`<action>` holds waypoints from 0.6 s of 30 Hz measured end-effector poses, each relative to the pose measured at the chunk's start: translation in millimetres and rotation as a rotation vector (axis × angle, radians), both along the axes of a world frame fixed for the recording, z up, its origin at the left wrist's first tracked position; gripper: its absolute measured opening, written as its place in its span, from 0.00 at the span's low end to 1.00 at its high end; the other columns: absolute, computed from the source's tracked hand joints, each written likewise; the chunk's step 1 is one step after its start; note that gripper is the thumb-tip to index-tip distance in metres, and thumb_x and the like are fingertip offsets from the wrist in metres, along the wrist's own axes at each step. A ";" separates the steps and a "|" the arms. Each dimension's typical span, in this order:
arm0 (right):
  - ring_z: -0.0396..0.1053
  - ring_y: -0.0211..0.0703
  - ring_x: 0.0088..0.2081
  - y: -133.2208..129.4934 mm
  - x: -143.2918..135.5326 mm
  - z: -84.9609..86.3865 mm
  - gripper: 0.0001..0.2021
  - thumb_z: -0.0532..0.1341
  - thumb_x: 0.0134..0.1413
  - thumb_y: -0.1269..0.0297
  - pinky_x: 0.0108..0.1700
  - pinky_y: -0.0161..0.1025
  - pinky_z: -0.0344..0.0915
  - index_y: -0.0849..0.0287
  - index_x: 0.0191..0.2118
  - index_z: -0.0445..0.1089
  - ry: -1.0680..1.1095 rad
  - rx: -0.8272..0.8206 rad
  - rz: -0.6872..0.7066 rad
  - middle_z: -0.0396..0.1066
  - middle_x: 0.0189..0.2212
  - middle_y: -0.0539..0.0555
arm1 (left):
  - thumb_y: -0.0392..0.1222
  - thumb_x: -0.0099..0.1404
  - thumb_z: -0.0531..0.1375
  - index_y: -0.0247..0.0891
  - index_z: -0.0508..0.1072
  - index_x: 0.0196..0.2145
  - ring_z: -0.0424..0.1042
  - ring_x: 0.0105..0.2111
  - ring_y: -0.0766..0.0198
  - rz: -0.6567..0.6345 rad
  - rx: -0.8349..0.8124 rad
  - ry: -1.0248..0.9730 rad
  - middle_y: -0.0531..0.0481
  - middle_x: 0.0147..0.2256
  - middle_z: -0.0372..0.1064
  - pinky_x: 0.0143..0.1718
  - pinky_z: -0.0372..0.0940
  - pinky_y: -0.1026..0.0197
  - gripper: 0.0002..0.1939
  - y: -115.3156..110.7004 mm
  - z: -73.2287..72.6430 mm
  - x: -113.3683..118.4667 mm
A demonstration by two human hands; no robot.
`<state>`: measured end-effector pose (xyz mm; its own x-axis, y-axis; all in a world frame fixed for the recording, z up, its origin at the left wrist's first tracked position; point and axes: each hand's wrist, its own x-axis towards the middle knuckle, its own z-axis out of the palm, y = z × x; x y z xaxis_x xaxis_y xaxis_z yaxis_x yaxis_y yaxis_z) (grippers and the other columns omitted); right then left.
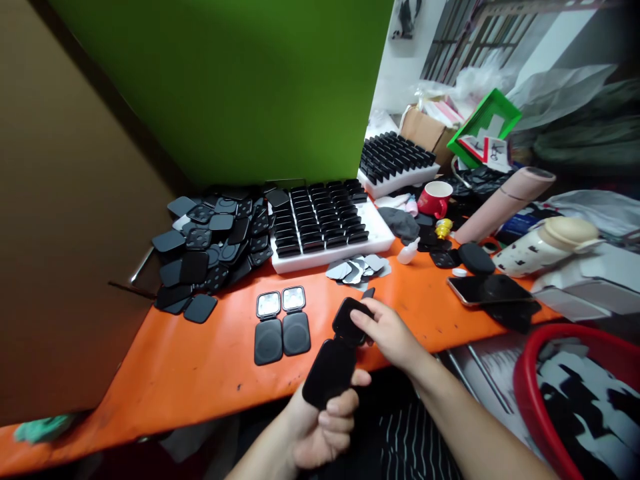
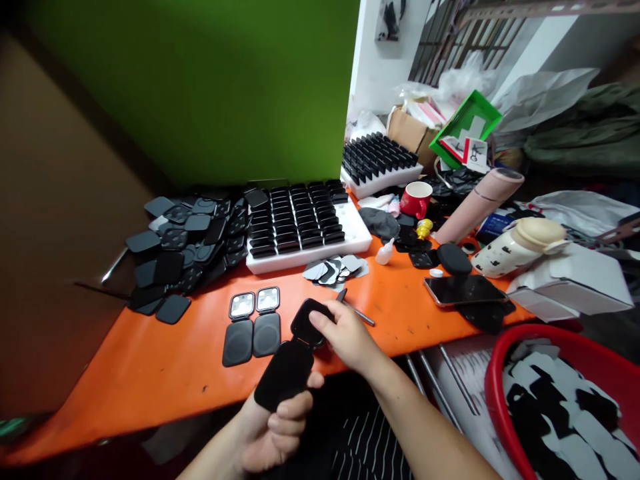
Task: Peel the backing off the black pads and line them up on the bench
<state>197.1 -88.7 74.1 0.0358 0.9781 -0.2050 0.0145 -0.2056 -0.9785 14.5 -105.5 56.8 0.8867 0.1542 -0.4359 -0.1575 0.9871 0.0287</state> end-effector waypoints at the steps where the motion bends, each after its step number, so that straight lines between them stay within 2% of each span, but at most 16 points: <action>1: 0.62 0.35 0.19 1.4 -2.2 0.0 0.13 0.55 0.53 0.54 0.20 0.32 0.58 0.60 0.29 0.64 0.006 -0.048 -0.015 0.64 0.19 0.47 | 0.37 0.58 0.57 0.31 0.71 0.40 0.52 0.13 0.79 -0.028 0.003 -0.022 0.59 0.17 0.54 0.14 0.45 0.74 0.12 -3.7 -2.0 1.0; 5: 0.57 0.31 0.13 3.2 -6.1 0.7 0.15 0.53 0.54 0.54 0.15 0.29 0.51 0.61 0.29 0.65 -0.004 -0.115 -0.022 0.61 0.15 0.45 | 0.41 0.60 0.56 0.32 0.70 0.42 0.62 0.16 0.75 -0.007 0.084 0.050 0.54 0.21 0.63 0.16 0.53 0.72 0.14 -7.9 -5.3 2.6; 10: 0.55 0.31 0.12 0.7 -3.6 5.1 0.16 0.53 0.54 0.53 0.15 0.29 0.49 0.63 0.35 0.66 -0.021 -0.104 -0.011 0.61 0.14 0.44 | 0.43 0.62 0.55 0.31 0.69 0.43 0.67 0.16 0.73 -0.009 0.037 0.132 0.52 0.22 0.68 0.17 0.58 0.72 0.15 -2.5 -3.2 1.8; 15: 0.54 0.31 0.13 -1.9 -1.8 4.9 0.17 0.51 0.56 0.52 0.17 0.29 0.49 0.61 0.28 0.64 0.010 -0.087 -0.008 0.57 0.11 0.44 | 0.46 0.63 0.53 0.28 0.68 0.46 0.71 0.19 0.69 0.004 0.083 0.113 0.45 0.28 0.73 0.20 0.63 0.70 0.19 -1.0 -1.0 3.6; 18: 0.54 0.31 0.13 -3.3 -0.7 2.3 0.18 0.49 0.57 0.52 0.17 0.29 0.48 0.60 0.25 0.62 0.032 -0.087 -0.011 0.56 0.10 0.43 | 0.56 0.63 0.49 0.30 0.66 0.49 0.73 0.21 0.65 0.044 0.086 0.066 0.40 0.34 0.74 0.20 0.65 0.66 0.28 2.4 1.1 3.5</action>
<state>196.4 -92.0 76.4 0.0389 0.9560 -0.2907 -0.0194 -0.2901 -0.9568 18.0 -103.1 57.9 0.8480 0.2311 -0.4770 -0.1952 0.9728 0.1244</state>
